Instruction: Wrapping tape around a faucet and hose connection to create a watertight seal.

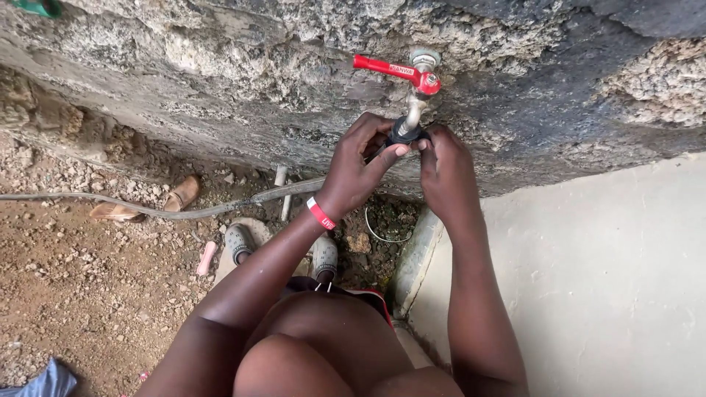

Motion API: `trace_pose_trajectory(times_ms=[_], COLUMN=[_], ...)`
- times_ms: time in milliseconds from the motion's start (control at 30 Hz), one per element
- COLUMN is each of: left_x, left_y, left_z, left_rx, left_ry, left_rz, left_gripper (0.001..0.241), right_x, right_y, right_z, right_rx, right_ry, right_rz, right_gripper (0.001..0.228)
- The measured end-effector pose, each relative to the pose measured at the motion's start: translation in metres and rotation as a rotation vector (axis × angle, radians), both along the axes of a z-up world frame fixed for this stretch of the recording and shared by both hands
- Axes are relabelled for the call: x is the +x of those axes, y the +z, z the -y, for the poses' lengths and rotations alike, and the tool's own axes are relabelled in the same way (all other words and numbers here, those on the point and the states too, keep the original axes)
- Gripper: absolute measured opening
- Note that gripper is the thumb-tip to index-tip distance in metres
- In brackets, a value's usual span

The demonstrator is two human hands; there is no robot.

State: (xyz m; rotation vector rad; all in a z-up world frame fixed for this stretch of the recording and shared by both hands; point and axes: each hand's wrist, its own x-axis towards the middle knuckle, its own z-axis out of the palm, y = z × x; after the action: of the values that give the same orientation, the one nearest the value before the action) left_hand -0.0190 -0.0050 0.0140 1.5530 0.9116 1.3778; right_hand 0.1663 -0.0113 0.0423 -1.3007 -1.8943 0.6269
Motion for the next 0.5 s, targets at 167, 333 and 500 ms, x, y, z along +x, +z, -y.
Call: trace_pose_trajectory(times_ms=[167,333,500], left_x=[-0.006,-0.014,-0.029], left_y=[-0.005,-0.006,0.018], left_z=[-0.003,-0.013,-0.025], left_rx=[-0.051,-0.078,-0.041], left_ry=[-0.08,-0.14,-0.123], left_rz=[0.038,0.042,-0.035], left_gripper=[0.026,0.028,0.04], right_x=[0.004,-0.025,-0.028], right_y=[-0.055,-0.054,-0.113], right_z=[-0.016,-0.037,-0.07], right_rx=[-0.224,-0.112,0.011], right_ry=[0.013,0.033,0.001], right_rz=[-0.432,-0.486,-0.314], right_gripper=[0.025,0.027,0.026])
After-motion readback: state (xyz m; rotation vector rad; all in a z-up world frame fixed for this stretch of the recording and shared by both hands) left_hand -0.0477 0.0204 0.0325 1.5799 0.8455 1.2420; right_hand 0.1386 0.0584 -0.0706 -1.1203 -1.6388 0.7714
